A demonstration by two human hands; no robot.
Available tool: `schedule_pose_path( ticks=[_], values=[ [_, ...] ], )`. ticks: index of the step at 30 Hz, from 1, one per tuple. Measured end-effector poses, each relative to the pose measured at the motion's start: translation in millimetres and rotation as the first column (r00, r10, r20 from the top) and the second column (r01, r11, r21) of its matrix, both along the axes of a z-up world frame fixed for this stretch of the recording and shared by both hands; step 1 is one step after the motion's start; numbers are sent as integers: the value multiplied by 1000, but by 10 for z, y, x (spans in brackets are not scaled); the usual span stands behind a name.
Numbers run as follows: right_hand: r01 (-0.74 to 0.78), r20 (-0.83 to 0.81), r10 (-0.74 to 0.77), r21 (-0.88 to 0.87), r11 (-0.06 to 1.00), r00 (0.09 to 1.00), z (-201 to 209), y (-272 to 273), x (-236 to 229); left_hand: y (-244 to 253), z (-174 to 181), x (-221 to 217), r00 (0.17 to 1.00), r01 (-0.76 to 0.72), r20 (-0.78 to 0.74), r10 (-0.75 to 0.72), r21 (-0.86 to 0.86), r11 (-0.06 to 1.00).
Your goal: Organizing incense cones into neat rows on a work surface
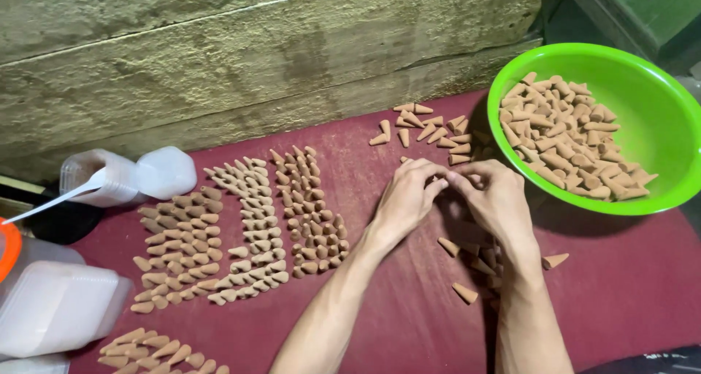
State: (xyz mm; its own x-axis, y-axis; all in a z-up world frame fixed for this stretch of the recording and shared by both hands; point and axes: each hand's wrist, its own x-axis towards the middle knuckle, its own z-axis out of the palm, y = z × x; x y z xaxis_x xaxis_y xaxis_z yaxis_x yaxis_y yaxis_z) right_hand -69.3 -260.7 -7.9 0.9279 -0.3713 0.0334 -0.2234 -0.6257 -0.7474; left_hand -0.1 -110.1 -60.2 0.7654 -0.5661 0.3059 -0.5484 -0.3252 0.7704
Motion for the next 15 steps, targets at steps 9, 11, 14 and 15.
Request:
schedule_pose_path(
  ticks=[9,11,14,15],
  values=[
    [-50,177,-69,591,805,982,38,662,19,709,582,-263,979,-197,-102,175,-288,937],
    [-121,250,-11,507,854,968,-128,623,104,885,691,-315,971,-239,-106,215,-347,907],
    [-213,303,113,321,923,946,-235,742,157,1157,715,-310,942,-332,-96,322,-402,853],
    [-239,290,170,220,946,942,-235,799,170,1239,710,-282,920,-380,-73,384,-404,832]
  ],
)
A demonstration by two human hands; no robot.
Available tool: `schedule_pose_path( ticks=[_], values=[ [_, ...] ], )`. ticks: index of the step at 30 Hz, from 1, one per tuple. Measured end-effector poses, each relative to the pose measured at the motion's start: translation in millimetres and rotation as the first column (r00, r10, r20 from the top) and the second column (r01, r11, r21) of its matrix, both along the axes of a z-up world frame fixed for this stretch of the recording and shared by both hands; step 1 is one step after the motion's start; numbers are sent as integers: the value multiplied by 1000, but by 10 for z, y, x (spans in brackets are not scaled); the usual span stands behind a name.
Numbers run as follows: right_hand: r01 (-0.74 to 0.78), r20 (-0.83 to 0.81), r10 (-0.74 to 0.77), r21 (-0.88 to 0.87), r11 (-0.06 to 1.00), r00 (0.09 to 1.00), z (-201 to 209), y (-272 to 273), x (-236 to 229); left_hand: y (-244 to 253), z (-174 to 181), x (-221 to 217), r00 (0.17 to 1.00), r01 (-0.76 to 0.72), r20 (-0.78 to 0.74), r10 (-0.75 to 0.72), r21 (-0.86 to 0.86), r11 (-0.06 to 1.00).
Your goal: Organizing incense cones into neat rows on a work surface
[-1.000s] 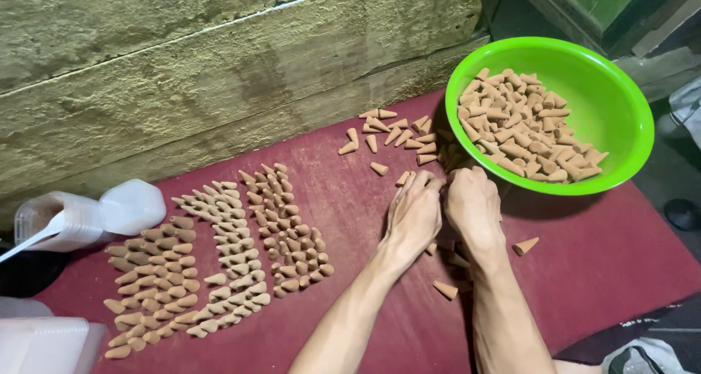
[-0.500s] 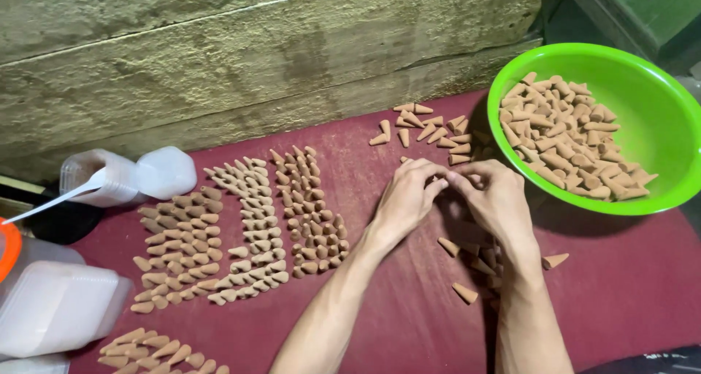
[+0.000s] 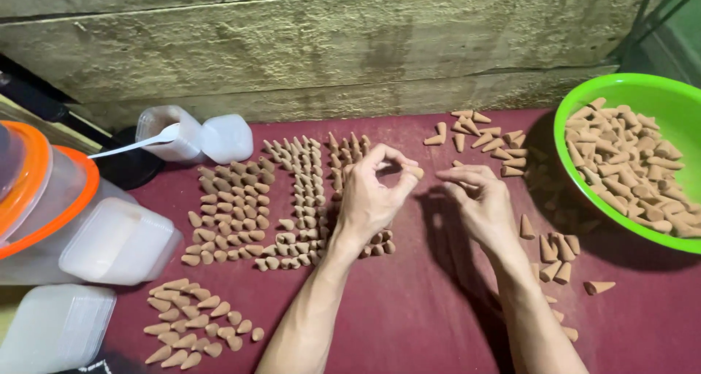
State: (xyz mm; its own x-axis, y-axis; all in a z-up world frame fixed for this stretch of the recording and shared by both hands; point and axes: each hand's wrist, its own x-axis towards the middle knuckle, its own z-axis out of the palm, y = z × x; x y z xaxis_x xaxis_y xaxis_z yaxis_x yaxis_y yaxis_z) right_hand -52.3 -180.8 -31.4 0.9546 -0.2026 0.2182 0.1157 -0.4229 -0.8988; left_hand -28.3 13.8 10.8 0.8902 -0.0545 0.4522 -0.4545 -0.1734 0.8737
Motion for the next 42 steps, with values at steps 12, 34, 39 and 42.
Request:
schedule_pose_path(
  ticks=[12,34,39,42],
  values=[
    [-317,-79,308,-320,893,948,-85,692,464,386,-229,155,993,-73,103,64,86,994],
    [-370,-42,368,-155,916,929,368,561,299,410,-489,208,994,98,21,-106,246,964],
    [-362,-18,367,-219,906,930,318,586,261,441,-416,160,990,90,-129,-65,198,976],
    [-345,-12,351,-226,911,936,270,604,266,413,-327,125,975,100,-209,-77,105,989]
  ],
)
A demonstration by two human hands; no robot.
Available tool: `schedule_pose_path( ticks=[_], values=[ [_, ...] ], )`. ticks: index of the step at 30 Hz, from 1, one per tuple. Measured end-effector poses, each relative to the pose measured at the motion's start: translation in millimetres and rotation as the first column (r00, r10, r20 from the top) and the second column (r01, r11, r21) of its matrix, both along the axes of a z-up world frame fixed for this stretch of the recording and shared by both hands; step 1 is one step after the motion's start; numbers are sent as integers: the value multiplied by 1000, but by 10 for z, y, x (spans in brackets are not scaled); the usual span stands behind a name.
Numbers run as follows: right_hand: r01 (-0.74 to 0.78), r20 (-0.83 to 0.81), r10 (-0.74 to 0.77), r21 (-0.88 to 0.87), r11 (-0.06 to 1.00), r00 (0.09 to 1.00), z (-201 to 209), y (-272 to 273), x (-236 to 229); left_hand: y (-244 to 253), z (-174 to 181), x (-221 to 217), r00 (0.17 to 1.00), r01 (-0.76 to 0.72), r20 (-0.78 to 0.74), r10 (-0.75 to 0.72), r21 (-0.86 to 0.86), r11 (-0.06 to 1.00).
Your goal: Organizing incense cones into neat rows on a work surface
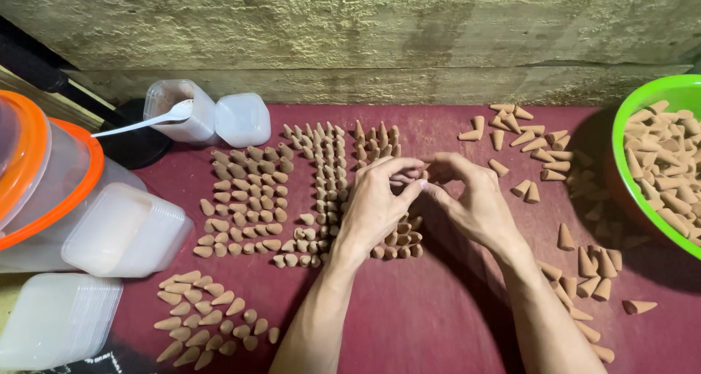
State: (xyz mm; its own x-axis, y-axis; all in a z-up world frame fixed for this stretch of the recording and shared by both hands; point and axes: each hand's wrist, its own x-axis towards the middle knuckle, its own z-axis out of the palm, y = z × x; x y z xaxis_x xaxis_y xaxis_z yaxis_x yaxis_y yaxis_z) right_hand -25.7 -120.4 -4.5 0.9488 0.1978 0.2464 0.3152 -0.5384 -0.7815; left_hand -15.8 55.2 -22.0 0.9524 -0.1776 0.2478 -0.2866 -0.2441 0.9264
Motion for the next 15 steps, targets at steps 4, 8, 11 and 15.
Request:
schedule_pose_path(
  ticks=[4,8,11,15],
  values=[
    [-38,4,38,-37,999,999,-37,-8,42,35,81,-22,999,-36,-23,37,8,999],
    [-93,-69,89,-67,993,994,-287,-113,75,60,43,-17,999,-50,3,50,49,998],
    [-114,-97,106,-76,991,990,-361,-140,82,56,4,-8,999,-42,0,42,75,996],
    [-130,-119,120,-78,989,986,-561,-188,122,44,-108,10,999,-36,-7,37,92,995]
  ],
)
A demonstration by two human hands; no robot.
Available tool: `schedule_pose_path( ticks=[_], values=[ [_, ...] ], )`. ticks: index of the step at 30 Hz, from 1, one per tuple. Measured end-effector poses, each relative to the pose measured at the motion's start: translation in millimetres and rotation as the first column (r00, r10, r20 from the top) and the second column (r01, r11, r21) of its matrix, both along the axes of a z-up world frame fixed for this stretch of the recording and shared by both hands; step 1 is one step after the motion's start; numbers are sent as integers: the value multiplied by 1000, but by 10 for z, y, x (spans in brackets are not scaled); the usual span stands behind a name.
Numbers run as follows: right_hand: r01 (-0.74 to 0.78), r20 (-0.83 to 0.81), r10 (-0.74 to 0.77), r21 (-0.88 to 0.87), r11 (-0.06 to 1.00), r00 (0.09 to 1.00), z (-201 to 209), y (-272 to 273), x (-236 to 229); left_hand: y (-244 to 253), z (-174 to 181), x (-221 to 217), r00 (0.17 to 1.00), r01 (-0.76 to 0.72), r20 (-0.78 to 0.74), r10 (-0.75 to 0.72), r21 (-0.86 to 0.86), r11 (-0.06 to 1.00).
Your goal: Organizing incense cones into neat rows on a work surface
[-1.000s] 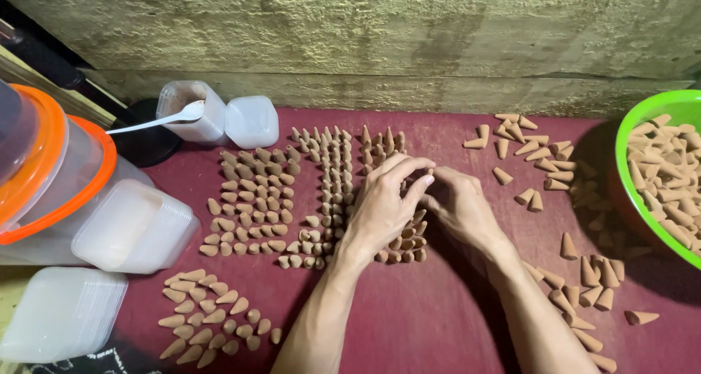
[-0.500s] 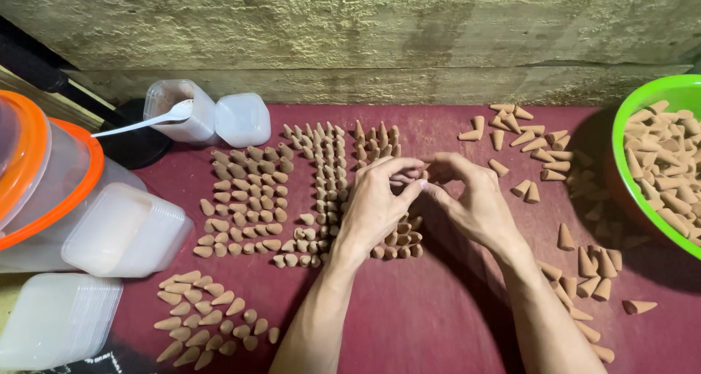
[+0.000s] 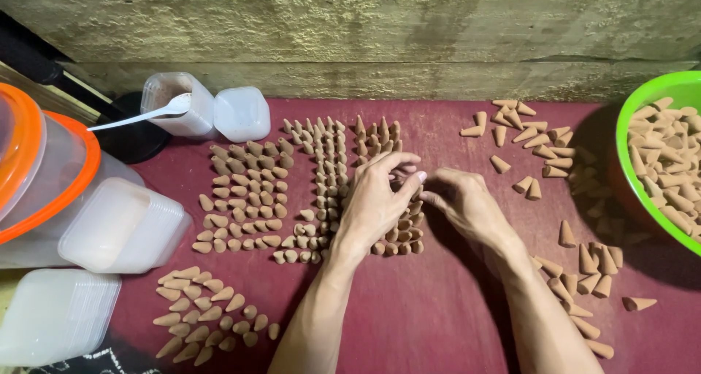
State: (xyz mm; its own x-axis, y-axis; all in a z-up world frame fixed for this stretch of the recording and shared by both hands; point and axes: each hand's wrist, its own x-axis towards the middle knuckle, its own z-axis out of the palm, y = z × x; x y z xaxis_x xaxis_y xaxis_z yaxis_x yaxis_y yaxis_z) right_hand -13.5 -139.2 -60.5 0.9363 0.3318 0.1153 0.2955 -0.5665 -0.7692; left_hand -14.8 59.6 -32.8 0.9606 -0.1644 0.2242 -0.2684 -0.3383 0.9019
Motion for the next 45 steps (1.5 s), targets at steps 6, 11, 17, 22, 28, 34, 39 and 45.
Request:
schedule_pose_path(
  ticks=[6,11,17,22,28,34,39,45],
  values=[
    [-12,16,12,3,1000,1000,90,67,-11,5,36,-18,1000,3,5,-4,29,1000],
    [-3,11,3,12,1000,1000,284,123,-47,3,92,-37,1000,15,-4,-15,36,999],
    [40,-59,-38,30,999,998,428,101,-77,4,143,-51,999,30,12,-31,59,998],
    [93,-40,-92,3,996,995,641,-54,-150,-51,262,-83,997,52,55,-56,85,995],
    [294,1,-294,-12,956,956,1059,-516,-482,-223,310,-202,985,73,155,-79,44,996],
    [536,15,-536,-51,843,844,960,-1147,-1172,-653,188,-468,925,191,328,-195,45,981],
    [706,127,-695,-92,702,707,495,-1382,-1809,-1043,-98,-747,814,448,359,-456,111,887],
    [756,211,-727,-120,644,653,16,-1287,-2167,-1310,-324,-933,736,522,384,-557,203,829]
  ],
)
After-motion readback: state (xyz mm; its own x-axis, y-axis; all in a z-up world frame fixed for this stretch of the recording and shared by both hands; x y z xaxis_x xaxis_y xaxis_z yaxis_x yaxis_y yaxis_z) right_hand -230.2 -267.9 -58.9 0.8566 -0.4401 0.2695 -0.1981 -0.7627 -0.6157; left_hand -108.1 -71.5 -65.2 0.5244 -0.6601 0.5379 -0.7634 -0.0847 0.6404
